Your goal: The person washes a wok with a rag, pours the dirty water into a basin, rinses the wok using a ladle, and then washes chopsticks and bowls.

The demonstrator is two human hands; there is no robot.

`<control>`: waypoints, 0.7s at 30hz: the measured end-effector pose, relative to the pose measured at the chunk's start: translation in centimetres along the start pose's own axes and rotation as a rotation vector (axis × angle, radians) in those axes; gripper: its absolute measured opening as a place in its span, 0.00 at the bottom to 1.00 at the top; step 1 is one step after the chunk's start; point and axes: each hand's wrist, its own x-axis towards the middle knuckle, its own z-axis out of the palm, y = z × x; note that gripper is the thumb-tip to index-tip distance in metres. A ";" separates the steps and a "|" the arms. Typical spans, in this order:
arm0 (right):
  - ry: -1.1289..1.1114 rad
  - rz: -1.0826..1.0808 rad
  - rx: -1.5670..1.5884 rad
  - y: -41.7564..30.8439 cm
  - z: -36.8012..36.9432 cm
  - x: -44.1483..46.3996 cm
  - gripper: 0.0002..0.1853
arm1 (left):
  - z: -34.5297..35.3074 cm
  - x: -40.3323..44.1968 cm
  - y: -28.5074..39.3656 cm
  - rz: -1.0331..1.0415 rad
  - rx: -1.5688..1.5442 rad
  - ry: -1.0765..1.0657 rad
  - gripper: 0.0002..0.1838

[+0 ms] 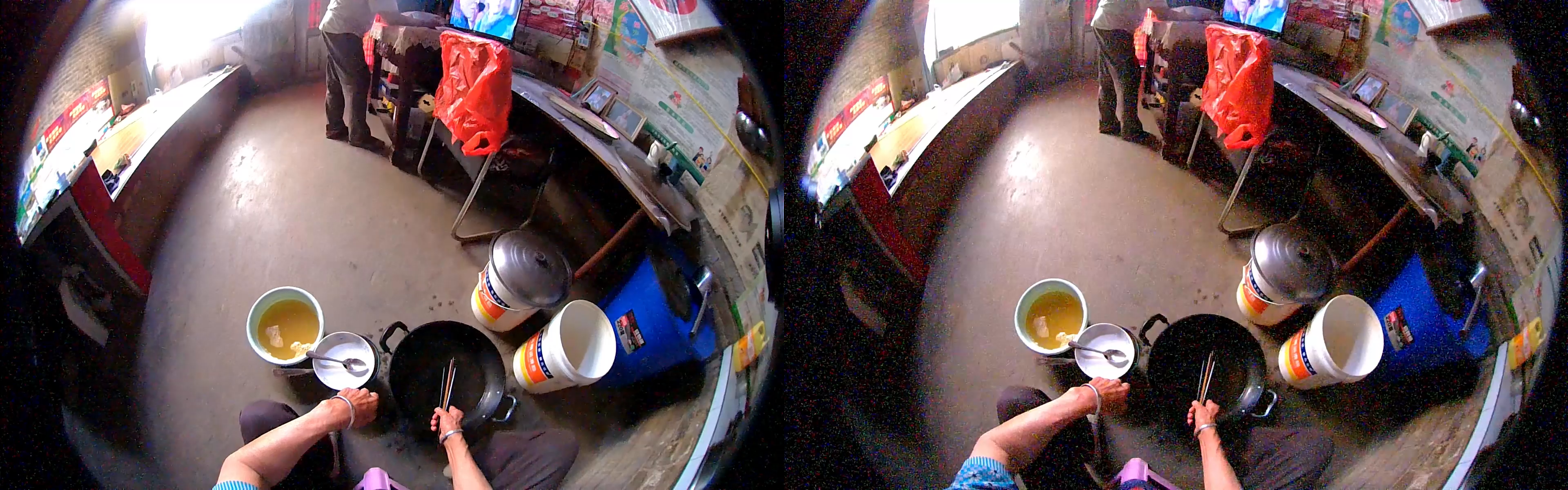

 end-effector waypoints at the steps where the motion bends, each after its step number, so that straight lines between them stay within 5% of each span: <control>1: -0.006 -0.004 0.007 0.1 -0.1 0.2 0.08 | -0.1 0.2 0.1 -0.010 -0.005 -0.025 0.14; 10: -0.034 -0.073 -0.042 0.8 -0.4 1.3 0.10 | 1.9 1.1 -0.7 -0.040 0.013 0.031 0.14; 12: -0.022 -0.164 -0.175 -1.3 0.3 -0.3 0.15 | 3.3 2.6 -1.6 0.033 0.233 -0.071 0.13; 13: -0.049 -0.152 -0.131 -1.4 0.3 -0.2 0.15 | 4.6 2.4 -2.4 0.379 0.764 0.157 0.12; 16: 0.001 -0.052 -0.009 -1.6 -0.1 1.4 0.09 | 1.0 0.3 -0.6 -0.050 0.026 0.107 0.11; 21: 0.089 -0.010 -0.015 -4.9 0.0 4.3 0.03 | 0.5 0.3 -0.4 -0.049 0.037 0.003 0.13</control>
